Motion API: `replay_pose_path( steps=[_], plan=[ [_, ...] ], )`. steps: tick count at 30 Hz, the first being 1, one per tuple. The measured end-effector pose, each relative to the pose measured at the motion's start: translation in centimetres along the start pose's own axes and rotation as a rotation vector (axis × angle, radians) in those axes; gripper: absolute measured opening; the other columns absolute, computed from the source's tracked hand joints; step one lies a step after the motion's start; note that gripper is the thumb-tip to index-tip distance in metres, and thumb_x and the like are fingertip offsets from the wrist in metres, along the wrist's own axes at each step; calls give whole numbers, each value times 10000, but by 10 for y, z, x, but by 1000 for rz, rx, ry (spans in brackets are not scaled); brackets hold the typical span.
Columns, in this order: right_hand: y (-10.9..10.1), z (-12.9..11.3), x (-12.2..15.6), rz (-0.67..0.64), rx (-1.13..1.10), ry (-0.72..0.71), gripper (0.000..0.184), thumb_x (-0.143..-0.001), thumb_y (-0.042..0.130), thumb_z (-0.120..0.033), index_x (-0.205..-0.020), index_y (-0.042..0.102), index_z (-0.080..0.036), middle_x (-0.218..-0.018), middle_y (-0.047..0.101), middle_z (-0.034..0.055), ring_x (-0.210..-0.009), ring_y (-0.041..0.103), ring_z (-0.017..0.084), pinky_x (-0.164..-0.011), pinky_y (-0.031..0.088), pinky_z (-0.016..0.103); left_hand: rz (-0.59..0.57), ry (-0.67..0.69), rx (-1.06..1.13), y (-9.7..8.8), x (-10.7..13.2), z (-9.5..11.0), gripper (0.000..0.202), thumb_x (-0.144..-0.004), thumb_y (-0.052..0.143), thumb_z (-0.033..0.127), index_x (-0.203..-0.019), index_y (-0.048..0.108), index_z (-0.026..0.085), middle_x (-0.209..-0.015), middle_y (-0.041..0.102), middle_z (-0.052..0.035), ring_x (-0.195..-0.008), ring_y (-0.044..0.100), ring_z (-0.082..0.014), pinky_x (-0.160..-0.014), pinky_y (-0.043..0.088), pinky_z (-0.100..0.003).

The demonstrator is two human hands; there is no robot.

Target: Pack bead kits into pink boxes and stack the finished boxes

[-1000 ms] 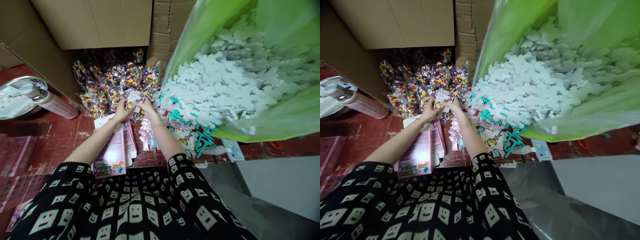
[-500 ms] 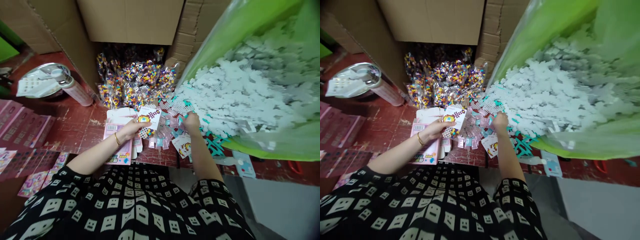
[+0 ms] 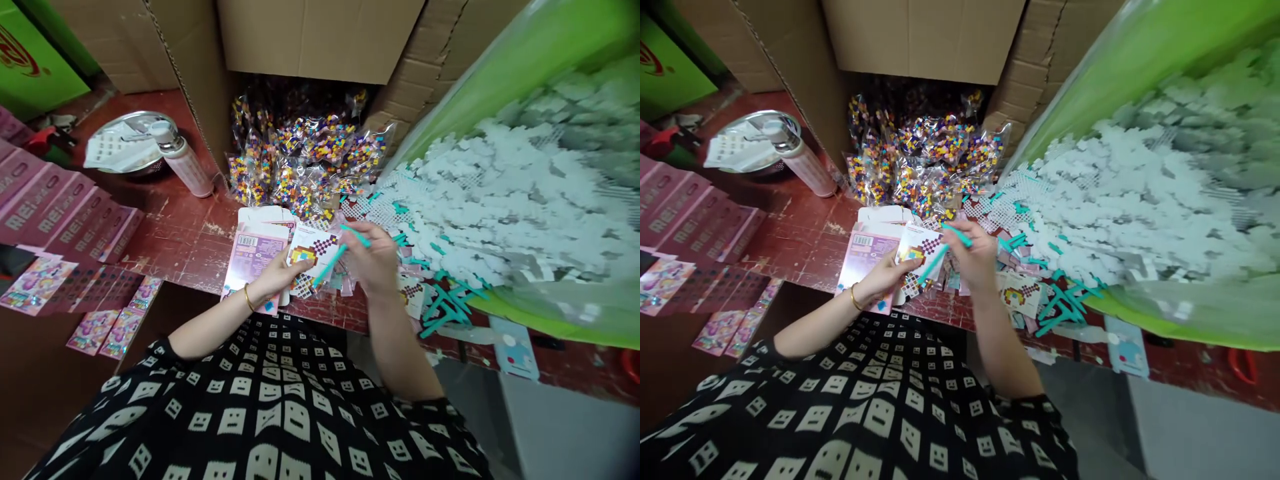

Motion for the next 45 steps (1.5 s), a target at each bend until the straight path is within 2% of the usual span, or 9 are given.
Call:
replay_pose_path(
  steps=[3, 7, 14, 18, 21, 26, 35, 39, 45],
  plan=[
    [42, 8, 31, 141, 139, -115, 253, -801, 696, -483, -894, 679, -248, -856, 679, 33, -828, 643, 203, -863, 543, 418, -8, 67, -30, -1, 13, 3, 503, -770, 753, 451, -1161, 620, 162, -1182, 709, -121, -1052, 672, -253, -951, 521, -415],
    [52, 16, 36, 159, 221, -164, 251, -777, 730, -466, -914, 673, -263, -1011, 652, 51, -1054, 603, 246, -1010, 490, 469, -9, 76, -81, -7, 24, 6, 508, -723, 800, 405, -1122, 623, 147, -1120, 724, -119, -989, 683, -253, -941, 528, -430],
    [66, 23, -3, -584, -111, 276, 486, -654, 849, -431, -1062, 663, -245, -1023, 702, 49, -993, 662, 251, -824, 604, 426, 7, 245, -314, -34, 23, 25, 610, -794, 738, 452, -1311, 532, 202, -1280, 608, -136, -1162, 598, -282, -1018, 482, -444],
    [89, 41, -57, -277, -193, 90, 463, -658, 828, -485, -994, 634, -232, -1034, 707, 39, -967, 680, 219, -894, 585, 402, 324, 501, -712, -83, 30, 32, 704, -793, 731, 507, -1356, 437, 205, -1422, 409, -164, -1372, 388, -309, -1162, 326, -494],
    [119, 71, -88, -114, -169, 12, 482, -654, 805, -500, -986, 586, -227, -1067, 693, 51, -1015, 667, 212, -952, 547, 395, 447, 479, -901, -112, 36, 17, 723, -808, 722, 504, -1372, 391, 197, -1414, 382, -172, -1396, 339, -313, -1178, 284, -514],
    [159, 112, -84, -350, -64, 208, 510, -592, 840, -436, -977, 578, -228, -1049, 686, 59, -1020, 651, 223, -964, 530, 431, 494, 339, -871, -129, 35, -12, 792, -775, 743, 531, -1368, 372, 160, -1351, 415, -188, -1328, 405, -333, -1130, 341, -525],
    [139, 69, -16, -604, -93, 180, 482, -671, 829, -453, -1032, 581, -251, -1060, 687, 46, -1024, 651, 224, -946, 539, 401, 375, 149, -530, -128, 56, -5, 898, -642, 854, 486, -1350, 395, 180, -1361, 480, -171, -1298, 478, -318, -1122, 373, -513],
    [115, 42, 17, -462, -15, 57, 407, -810, 719, -465, -1101, 540, -245, -1115, 678, 55, -1008, 652, 204, -876, 544, 357, 223, -60, -149, -105, 78, -7, 840, -633, 876, 407, -1280, 396, 171, -1128, 655, -119, -969, 666, -232, -873, 554, -411],
    [100, 11, 43, -695, 417, -239, 263, -885, 653, -417, -1059, 644, -221, -1060, 643, 70, -984, 618, 214, -856, 504, 364, 214, -50, -47, -78, 79, -1, 517, -628, 883, 391, -966, 577, 150, -858, 697, -29, -727, 656, -139, -700, 540, -265]
  ],
)
Point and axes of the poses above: each hand's wrist, its own x-axis away from the middle knuckle, its own y-axis out of the palm, z = x × y, the point moved 4 cm from there along -x, towards the middle knuckle
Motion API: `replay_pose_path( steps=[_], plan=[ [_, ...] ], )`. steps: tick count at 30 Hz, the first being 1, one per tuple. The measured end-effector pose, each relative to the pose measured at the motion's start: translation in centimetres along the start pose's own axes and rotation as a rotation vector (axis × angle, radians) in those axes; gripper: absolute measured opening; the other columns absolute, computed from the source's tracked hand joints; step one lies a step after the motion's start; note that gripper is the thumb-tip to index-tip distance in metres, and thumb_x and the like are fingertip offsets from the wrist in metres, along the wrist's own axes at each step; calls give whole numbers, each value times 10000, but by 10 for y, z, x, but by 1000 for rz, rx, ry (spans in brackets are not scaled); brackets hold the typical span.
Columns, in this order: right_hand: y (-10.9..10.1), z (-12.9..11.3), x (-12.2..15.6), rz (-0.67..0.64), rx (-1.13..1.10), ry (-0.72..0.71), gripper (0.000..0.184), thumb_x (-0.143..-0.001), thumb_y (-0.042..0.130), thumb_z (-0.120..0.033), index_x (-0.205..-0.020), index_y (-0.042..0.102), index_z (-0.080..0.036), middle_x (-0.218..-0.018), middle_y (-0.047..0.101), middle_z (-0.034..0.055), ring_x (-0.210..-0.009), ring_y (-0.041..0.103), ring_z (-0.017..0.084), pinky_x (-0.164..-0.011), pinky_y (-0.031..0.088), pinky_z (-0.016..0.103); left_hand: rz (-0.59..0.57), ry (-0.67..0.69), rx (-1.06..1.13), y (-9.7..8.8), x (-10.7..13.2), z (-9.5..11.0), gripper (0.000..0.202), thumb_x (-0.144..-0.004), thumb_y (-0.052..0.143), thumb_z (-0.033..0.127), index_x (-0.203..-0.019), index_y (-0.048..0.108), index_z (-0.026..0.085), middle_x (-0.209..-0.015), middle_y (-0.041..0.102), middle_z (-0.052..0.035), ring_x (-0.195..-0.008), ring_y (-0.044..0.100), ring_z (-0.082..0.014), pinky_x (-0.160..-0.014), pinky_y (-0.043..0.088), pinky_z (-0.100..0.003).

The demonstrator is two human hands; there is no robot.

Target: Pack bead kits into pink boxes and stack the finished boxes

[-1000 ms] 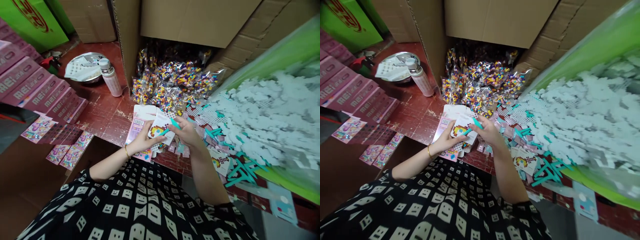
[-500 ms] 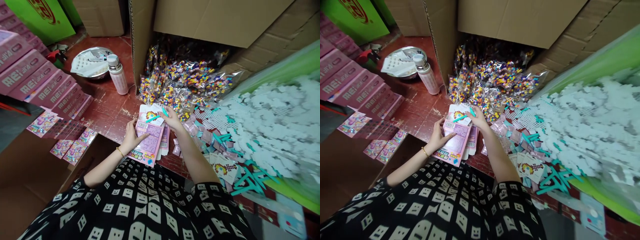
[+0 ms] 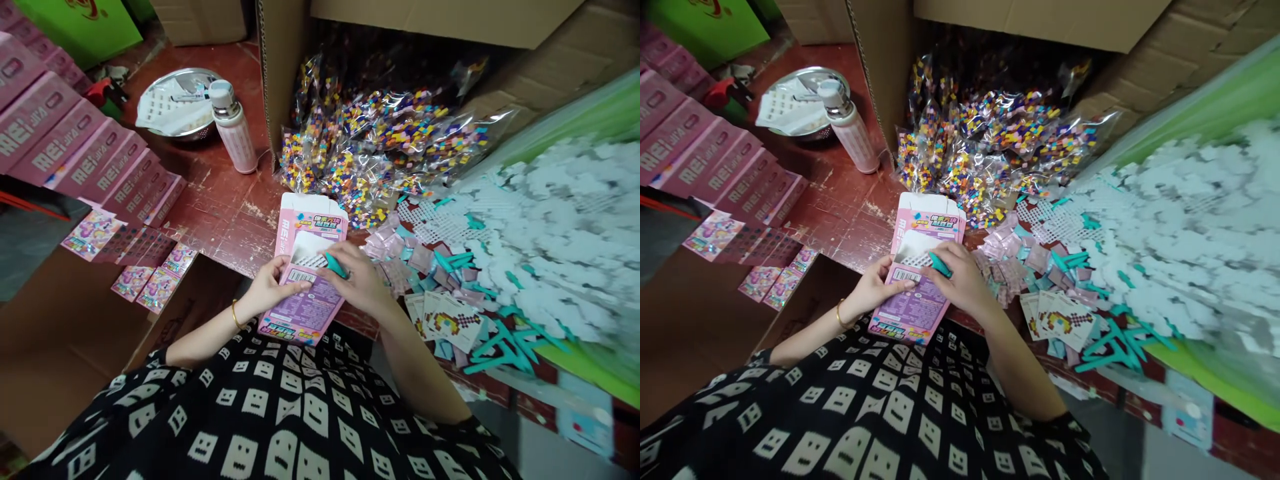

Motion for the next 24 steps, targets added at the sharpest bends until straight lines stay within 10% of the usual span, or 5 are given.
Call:
replay_pose_path(
  steps=[8, 13, 17, 20, 24],
  plan=[
    [-27, -13, 12, -71, 373, -448, 379, -968, 531, -430, -669, 591, -205, -752, 628, 25, -758, 548, 171, -753, 410, 350, 12, 121, 49, 20, -5, -6, 466, -704, 826, 481, -943, 587, 161, -763, 672, -3, -641, 616, -114, -628, 519, -242],
    [-39, 17, 47, 449, 138, -117, 272, -889, 625, -495, -986, 667, -244, -1169, 615, 93, -1078, 580, 240, -866, 474, 378, 90, 288, 58, 23, -2, -14, 656, -809, 741, 488, -1314, 414, 227, -1140, 661, -82, -985, 662, -188, -864, 546, -335],
    [0, 42, 80, 407, -223, 202, 283, -877, 620, -500, -855, 639, -219, -804, 621, 18, -710, 595, 169, -635, 486, 294, 31, 349, -146, 25, -4, -16, 457, -866, 671, 494, -1186, 529, 201, -1048, 647, -67, -927, 636, -178, -834, 518, -321],
    [17, 40, 91, 492, -227, 231, 300, -861, 637, -474, -726, 594, -210, -707, 585, -2, -688, 592, 169, -686, 500, 314, -34, 361, -272, 29, -10, -13, 317, -873, 667, 471, -832, 551, 180, -798, 595, -7, -759, 586, -139, -758, 486, -291],
    [12, 27, 93, 753, -328, 74, 420, -793, 747, -381, -1131, 524, -269, -898, 659, 10, -958, 681, 228, -901, 531, 416, -13, 508, -140, 36, -12, -7, 346, -833, 735, 406, -868, 454, 208, -878, 625, -5, -869, 639, -155, -864, 498, -342]
  ],
)
Point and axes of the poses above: each hand's wrist, its own x-axis away from the middle knuckle, its own y-axis out of the palm, z = x × y, the point moved 4 cm from there along -x, towards the middle knuckle
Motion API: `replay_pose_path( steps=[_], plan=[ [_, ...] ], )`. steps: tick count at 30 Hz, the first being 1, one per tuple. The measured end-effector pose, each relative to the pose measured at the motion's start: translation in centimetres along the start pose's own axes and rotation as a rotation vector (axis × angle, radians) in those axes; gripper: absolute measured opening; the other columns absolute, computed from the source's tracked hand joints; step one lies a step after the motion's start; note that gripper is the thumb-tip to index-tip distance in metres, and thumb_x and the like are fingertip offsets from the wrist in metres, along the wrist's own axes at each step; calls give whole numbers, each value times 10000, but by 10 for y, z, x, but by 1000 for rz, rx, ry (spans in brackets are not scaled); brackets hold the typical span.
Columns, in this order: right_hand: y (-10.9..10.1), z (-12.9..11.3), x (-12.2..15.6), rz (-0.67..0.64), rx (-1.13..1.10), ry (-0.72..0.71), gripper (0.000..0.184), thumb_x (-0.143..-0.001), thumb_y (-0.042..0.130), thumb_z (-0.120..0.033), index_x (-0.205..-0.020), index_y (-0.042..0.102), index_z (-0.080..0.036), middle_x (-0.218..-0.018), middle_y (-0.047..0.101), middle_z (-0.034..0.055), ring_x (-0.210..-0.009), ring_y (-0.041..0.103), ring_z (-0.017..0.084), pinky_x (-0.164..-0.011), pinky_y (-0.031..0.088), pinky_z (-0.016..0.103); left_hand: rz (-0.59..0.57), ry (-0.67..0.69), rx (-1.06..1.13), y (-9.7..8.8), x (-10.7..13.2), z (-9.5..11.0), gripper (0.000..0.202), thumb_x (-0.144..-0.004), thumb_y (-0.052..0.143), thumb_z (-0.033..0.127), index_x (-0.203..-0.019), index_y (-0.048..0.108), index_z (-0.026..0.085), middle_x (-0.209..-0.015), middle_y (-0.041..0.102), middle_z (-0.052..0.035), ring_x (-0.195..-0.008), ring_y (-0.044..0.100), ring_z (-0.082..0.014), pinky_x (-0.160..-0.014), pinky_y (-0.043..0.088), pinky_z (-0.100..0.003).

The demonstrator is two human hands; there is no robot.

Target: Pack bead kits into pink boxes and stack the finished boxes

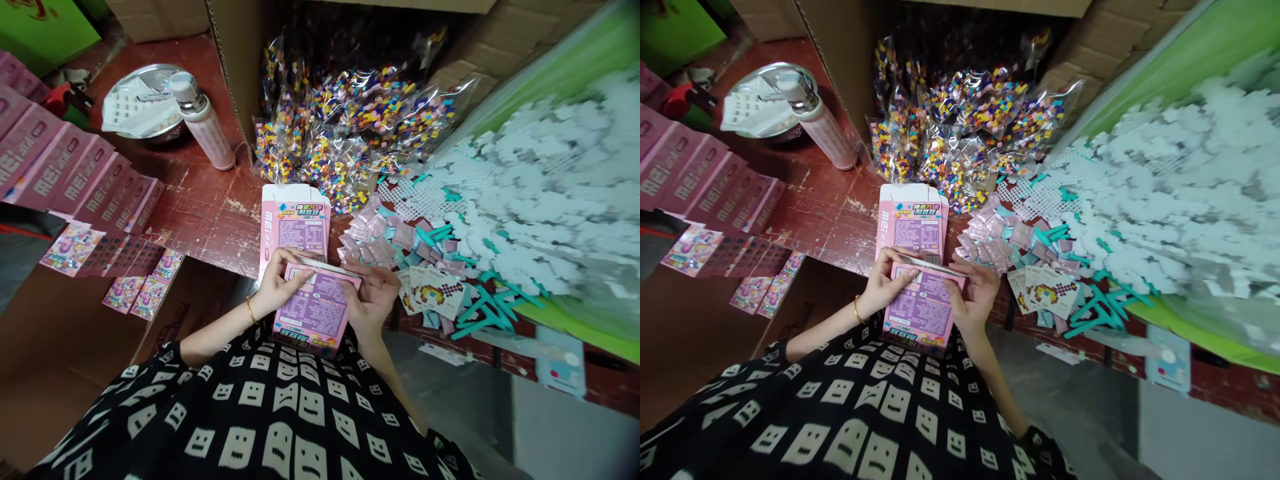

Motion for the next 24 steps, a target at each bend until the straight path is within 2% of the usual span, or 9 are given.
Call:
replay_pose_path(
  steps=[2, 5, 7, 9, 13, 17, 19, 21, 24],
  plan=[
    [-1, -7, -4, -53, -70, -3, 479, -792, 761, -355, -1183, 493, -289, -851, 655, -11, -936, 701, 228, -889, 551, 428, 22, 41, 58, 3, 0, 4, 429, -774, 794, 412, -940, 449, 218, -922, 638, -11, -917, 658, -172, -883, 505, -360],
    [-3, -19, -15, -266, 52, 86, 219, -863, 686, -382, -1044, 645, -264, -874, 675, 23, -911, 695, 208, -855, 560, 388, -38, -54, -22, 6, -3, 13, 350, -799, 764, 435, -923, 549, 190, -869, 642, -18, -817, 637, -151, -793, 505, -307],
    [-7, -27, -26, -383, 144, 140, 164, -892, 647, -386, -967, 723, -262, -970, 709, 46, -970, 679, 203, -895, 544, 378, -53, -142, -54, 7, -6, 20, 275, -862, 696, 426, -947, 608, 180, -894, 658, -32, -810, 625, -146, -775, 496, -292],
    [-11, -31, -36, -482, 158, 207, 182, -894, 645, -387, -986, 757, -277, -1066, 733, 43, -1045, 672, 211, -956, 525, 383, -59, -174, -34, 8, -9, 25, 257, -875, 683, 414, -974, 628, 182, -924, 671, -38, -845, 630, -155, -797, 495, -298],
    [-11, -24, -45, -701, 104, 371, 258, -902, 634, -436, -1061, 765, -281, -1144, 740, 41, -1092, 685, 229, -993, 523, 395, -73, -100, 3, 14, -6, 22, 326, -927, 607, 428, -728, 572, 172, -834, 647, -34, -814, 627, -153, -806, 492, -320],
    [-6, -23, -40, -819, 76, 265, 347, -897, 637, -474, -1162, 731, -271, -1281, 670, 70, -1207, 634, 236, -1072, 478, 422, -37, -25, -76, 18, -1, 11, 284, -854, 709, 421, -782, 595, 171, -1007, 663, -79, -989, 646, -195, -937, 485, -389],
    [-6, -24, -35, -830, 72, 197, 352, -866, 691, -419, -1190, 713, -283, -1317, 645, 66, -1234, 616, 236, -1087, 465, 436, -28, -39, -93, 17, -2, 7, 283, -809, 763, 396, -898, 607, 177, -1073, 655, -91, -1058, 638, -211, -989, 474, -413],
    [-10, -21, -34, -754, 74, 184, 313, -850, 711, -365, -1156, 727, -298, -1294, 660, 52, -1204, 637, 235, -1075, 478, 446, -11, -93, -22, 13, -3, 3, 367, -804, 768, 394, -1039, 572, 192, -1126, 648, -98, -1077, 638, -210, -989, 489, -413],
    [-28, -11, -42, -420, 72, 249, 287, -818, 737, -354, -1097, 754, -291, -1218, 704, 50, -1145, 669, 247, -1058, 493, 467, 0, -260, 175, 2, 1, -6, 573, -770, 796, 418, -1208, 483, 221, -1264, 614, -124, -1025, 670, -197, -911, 549, -384]
  ],
)
Point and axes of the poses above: each hand's wrist, its own x-axis away from the middle knuckle, its own y-axis out of the palm, z = x × y, the point moved 4 cm from there along -x, towards the middle knuckle
